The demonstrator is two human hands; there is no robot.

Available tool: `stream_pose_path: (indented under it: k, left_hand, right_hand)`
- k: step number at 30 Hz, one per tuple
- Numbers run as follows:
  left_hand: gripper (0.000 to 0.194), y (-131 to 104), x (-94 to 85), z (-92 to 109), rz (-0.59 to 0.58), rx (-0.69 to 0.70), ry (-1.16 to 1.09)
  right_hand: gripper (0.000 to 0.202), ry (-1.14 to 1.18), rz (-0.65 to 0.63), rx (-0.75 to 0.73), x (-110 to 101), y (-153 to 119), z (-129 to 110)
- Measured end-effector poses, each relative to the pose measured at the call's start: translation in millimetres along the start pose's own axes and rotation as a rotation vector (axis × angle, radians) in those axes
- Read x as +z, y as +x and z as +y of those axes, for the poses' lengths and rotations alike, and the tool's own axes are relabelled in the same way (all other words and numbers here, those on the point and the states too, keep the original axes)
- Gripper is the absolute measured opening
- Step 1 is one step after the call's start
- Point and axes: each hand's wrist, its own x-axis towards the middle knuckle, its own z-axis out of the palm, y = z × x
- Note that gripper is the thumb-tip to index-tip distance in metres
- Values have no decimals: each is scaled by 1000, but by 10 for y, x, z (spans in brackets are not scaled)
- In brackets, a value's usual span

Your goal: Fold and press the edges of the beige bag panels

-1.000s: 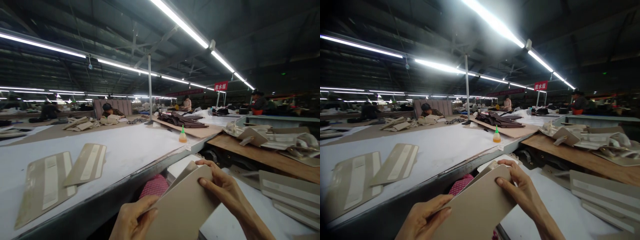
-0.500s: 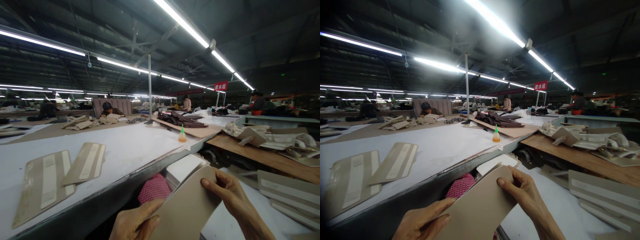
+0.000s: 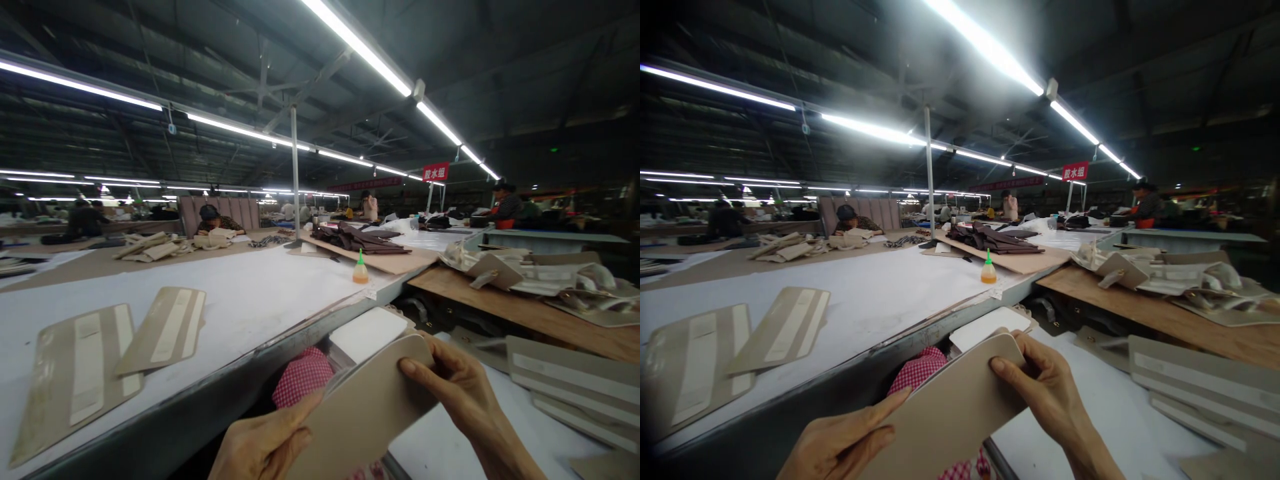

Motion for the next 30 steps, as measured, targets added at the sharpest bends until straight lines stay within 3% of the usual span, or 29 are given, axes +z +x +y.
stream_pose_path:
  k: [4, 7, 10, 13, 19, 23, 26, 30]
  left_hand:
    - [26, 3, 50, -23, 114, 45, 197]
    - [32, 16, 102, 4, 41, -42, 206]
    - [41, 48, 175, 36, -11, -193, 112]
    - [46, 76, 256, 53, 31, -311, -33]
    - [40, 84, 324, 88, 4, -396, -255]
    - [37, 48, 375, 57, 65, -351, -220]
    - [31, 37, 411, 22, 136, -230, -97]
    - [24, 79, 420, 40, 110, -72, 43]
  right_hand:
    - [31, -73, 19, -71, 21, -38, -34]
    - [28, -71, 19, -103, 42, -61, -55]
    - [26, -104, 18, -176, 49, -80, -72]
    - [25, -144, 10, -257, 47, -96, -93]
    - [23, -115, -43, -295, 38, -115, -124]
    - [27, -88, -63, -256, 24, -110, -108]
    - [26, -67, -92, -209, 1, -98, -71]
    - [25, -64, -148, -233, -18, -82, -25]
